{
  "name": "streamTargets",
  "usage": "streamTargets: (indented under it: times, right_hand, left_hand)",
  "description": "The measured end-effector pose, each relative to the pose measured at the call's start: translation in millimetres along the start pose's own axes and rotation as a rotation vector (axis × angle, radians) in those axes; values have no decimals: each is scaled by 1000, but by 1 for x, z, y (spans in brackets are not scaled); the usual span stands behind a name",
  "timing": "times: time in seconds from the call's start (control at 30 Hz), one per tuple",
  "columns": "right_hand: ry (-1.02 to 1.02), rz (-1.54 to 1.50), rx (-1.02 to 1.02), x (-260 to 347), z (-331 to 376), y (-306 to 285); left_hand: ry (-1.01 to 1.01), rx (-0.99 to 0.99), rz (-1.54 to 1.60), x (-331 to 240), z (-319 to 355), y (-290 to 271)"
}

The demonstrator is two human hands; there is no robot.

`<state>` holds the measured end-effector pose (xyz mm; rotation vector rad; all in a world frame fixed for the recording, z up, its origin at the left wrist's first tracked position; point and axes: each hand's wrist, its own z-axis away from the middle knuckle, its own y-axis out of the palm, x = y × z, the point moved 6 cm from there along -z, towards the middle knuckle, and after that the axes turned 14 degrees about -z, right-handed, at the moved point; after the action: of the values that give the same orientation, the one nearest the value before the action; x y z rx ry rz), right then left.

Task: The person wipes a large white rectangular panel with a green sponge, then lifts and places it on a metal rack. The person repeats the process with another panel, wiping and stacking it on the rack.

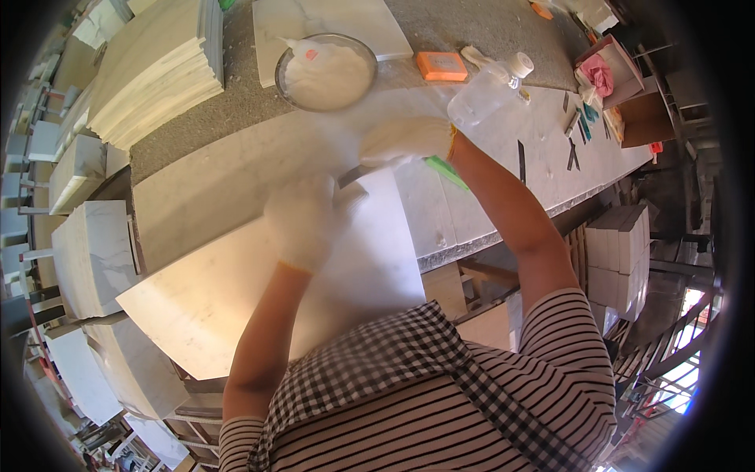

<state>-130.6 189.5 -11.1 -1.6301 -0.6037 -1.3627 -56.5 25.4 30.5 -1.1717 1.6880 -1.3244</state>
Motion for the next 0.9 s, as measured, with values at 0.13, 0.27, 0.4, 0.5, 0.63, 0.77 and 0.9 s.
streamTargets:
  times: [0.13,0.27,0.4,0.5,0.63,0.77,0.9]
  right_hand:
    - [33,125,78,-22,-3,1]
    - [-291,291,81,-10,2,1]
    - [-455,406,167,10,0,5]
    - [-475,387,199,28,-5,5]
    - [279,423,312,-9,7,-5]
    - [-314,342,224,-4,9,-7]
    - [81,62,187,-51,-7,0]
  left_hand:
    - [11,9,-19,0,1,2]
    - [23,-8,-17,1,2,4]
    - [27,-67,-8,0,3,3]
    - [36,-124,16,0,4,0]
    - [33,-140,-7,1,4,-3]
    - [16,-109,43,1,3,-3]
    - [13,-44,52,1,2,-3]
